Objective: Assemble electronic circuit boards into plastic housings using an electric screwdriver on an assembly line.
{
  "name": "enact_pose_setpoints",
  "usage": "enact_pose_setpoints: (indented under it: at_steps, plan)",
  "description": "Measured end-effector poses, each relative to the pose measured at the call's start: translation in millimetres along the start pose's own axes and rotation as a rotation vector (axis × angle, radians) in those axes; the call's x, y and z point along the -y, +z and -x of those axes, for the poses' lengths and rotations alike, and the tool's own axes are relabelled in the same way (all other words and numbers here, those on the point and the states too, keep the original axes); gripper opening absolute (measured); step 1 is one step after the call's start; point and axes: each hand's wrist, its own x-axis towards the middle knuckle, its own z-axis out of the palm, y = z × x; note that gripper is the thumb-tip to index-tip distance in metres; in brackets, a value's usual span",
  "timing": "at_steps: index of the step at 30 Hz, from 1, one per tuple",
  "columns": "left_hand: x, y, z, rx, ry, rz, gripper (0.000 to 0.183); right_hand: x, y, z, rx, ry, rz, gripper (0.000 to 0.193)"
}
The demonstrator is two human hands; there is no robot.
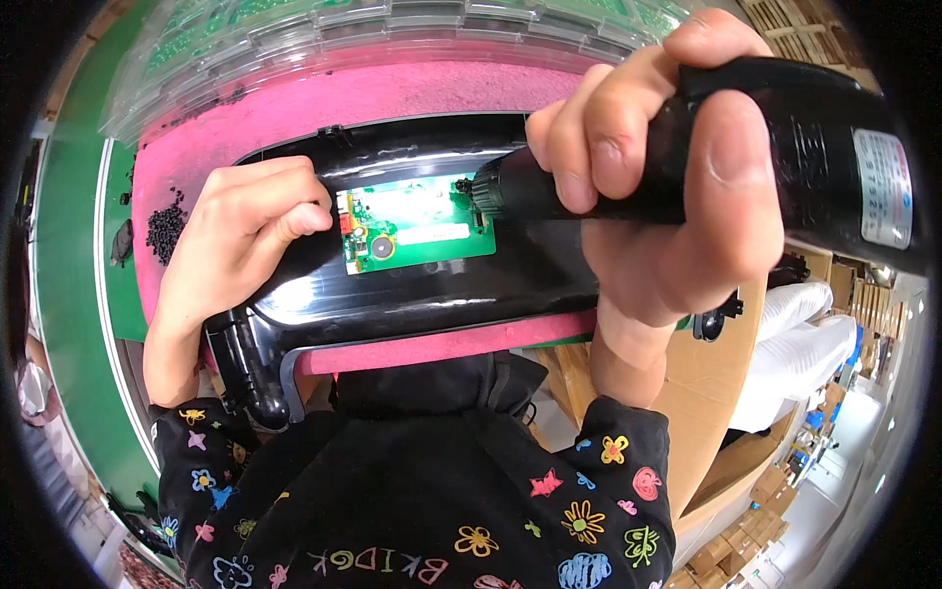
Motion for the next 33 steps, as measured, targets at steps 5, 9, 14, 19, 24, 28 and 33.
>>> enact_pose_setpoints:
  at_steps: [5, 9, 14, 19, 24, 28, 33]
  plan:
    - [2.0, 3.4, 0.8, 0.047, 0.111, 0.014, 0.011, -2.4, 0.6, 1.5, -0.012, -0.018, 0.047, 0.04]
    - [0.8, 3.7, 1.9, 0.036, 0.125, 0.015, 0.011, -4.8, 5.9, 0.8, -0.029, -0.025, 0.078, 0.039]
    - [-0.6, 4.7, 1.2, 0.096, 0.157, -0.03, 0.018, -4.6, 6.3, -0.2, 0.01, -0.021, 0.086, 0.037]
    - [2.0, 6.6, 3.1, 0.14, 0.163, -0.025, 0.021, -3.7, 7.4, -0.9, 0.032, -0.027, 0.082, 0.037]
    - [2.2, 9.2, 3.4, 0.157, 0.175, -0.057, 0.021, -3.1, 6.4, -0.7, 0.017, -0.037, 0.098, 0.037]
    - [-2.3, 9.6, 4.3, 0.203, 0.111, -0.093, 0.02, -5.4, 4.2, -2.3, 0.077, -0.021, 0.097, 0.036]
    - [-6.8, 10.9, 3.4, 0.209, 0.071, -0.061, 0.017, -9.5, 11.1, -6.3, 0.145, 0.028, 0.09, 0.031]
